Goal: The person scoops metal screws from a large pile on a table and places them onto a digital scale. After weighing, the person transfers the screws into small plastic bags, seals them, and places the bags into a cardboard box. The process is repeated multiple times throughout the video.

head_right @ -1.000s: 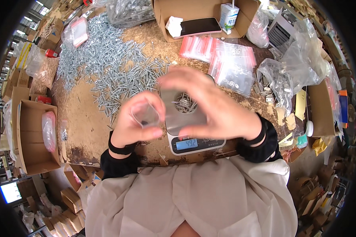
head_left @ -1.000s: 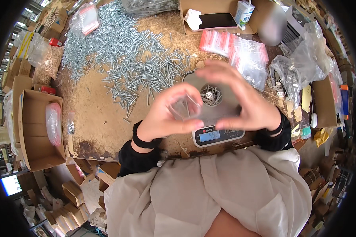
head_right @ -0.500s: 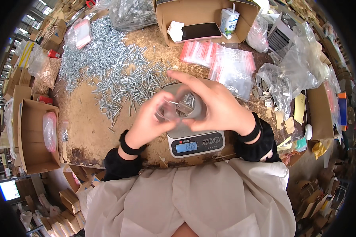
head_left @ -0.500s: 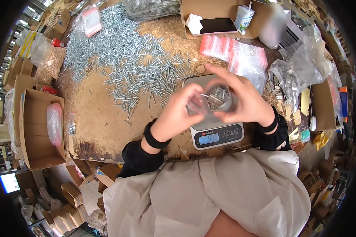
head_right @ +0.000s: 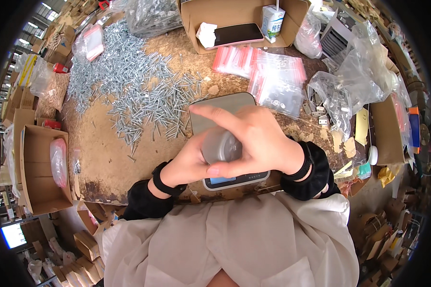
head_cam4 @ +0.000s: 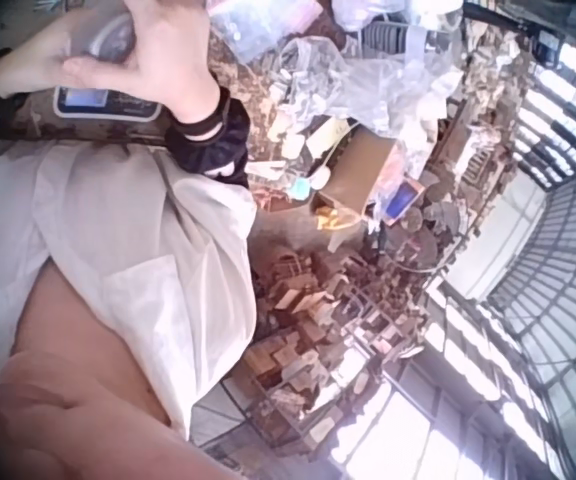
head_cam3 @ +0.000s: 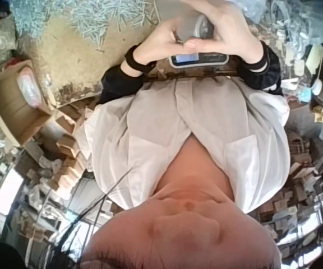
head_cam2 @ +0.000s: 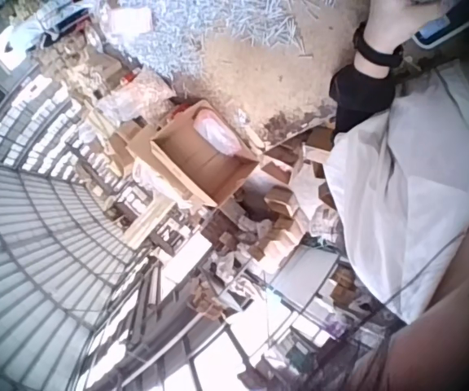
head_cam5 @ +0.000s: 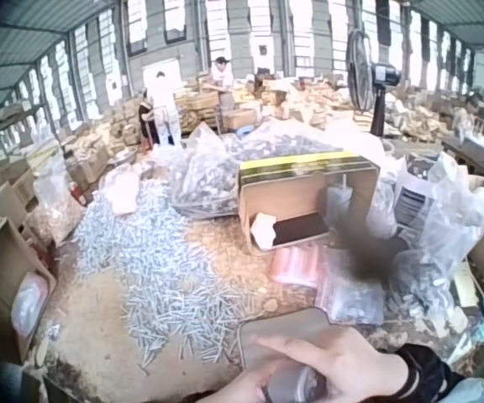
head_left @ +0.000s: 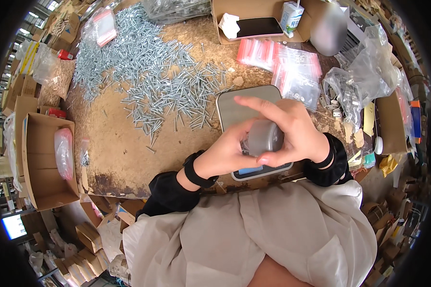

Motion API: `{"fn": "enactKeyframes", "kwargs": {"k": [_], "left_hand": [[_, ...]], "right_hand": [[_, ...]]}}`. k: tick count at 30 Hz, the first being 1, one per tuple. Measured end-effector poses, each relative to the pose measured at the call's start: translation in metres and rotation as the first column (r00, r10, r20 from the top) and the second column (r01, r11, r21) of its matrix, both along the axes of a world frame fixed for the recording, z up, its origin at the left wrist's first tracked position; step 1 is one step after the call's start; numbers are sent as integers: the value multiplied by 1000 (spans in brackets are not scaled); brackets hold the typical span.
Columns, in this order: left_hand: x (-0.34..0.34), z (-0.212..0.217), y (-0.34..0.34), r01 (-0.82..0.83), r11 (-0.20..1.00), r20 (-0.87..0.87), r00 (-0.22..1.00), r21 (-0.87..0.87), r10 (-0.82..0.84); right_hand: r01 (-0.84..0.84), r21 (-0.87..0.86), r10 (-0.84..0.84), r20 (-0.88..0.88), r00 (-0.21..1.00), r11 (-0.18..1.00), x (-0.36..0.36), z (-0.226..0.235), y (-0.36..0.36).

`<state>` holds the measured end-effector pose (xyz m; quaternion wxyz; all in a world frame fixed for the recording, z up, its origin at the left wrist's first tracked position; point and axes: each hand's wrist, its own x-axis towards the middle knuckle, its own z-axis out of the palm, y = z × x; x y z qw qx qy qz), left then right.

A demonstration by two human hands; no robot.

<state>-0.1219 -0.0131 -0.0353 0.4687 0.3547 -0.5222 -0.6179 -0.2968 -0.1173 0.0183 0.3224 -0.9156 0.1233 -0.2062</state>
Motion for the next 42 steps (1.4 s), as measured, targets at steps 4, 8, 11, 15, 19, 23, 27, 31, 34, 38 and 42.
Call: {"fn": "enactKeyframes", "kwargs": {"k": [4,8,11,15,19,23,27,31,34,38,42], "left_hand": [[2,2,2,17,1000,42,999,3,-18],[4,-6,2,28,999,-15,1000,44,-28],[3,0,2,-1,1000,-13,1000,3,1],[7,7,5,-25,999,-87,996,-28,22],[11,8,5,-69,996,-256,965,-52,53],[5,16,12,-66,996,-422,903,54,83],[6,13,13,-28,995,-303,953,-92,-1],[6,-1,16,-127,944,-17,992,-304,128],[11,12,12,-138,835,224,928,-533,296],[12,15,10,-278,701,171,851,-657,497],[9,19,15,-292,743,219,834,-602,506]], "right_hand": [[-44,424,-24,154,988,905,-3,-3,-3],[-66,493,-19,166,986,868,-8,-9,-29],[-2,320,53,-152,987,947,-15,-12,-44],[-102,-33,100,-63,993,994,-5,-23,-35],[-53,-206,113,291,950,977,4,1,-15],[-123,-428,212,166,963,896,11,-10,16],[-74,-388,196,286,938,919,6,-6,17],[20,-412,157,392,907,911,0,-4,19],[78,-437,121,410,904,896,0,-4,16],[99,-375,98,472,876,922,5,-8,17],[83,-272,49,446,894,959,6,-6,17]]}}
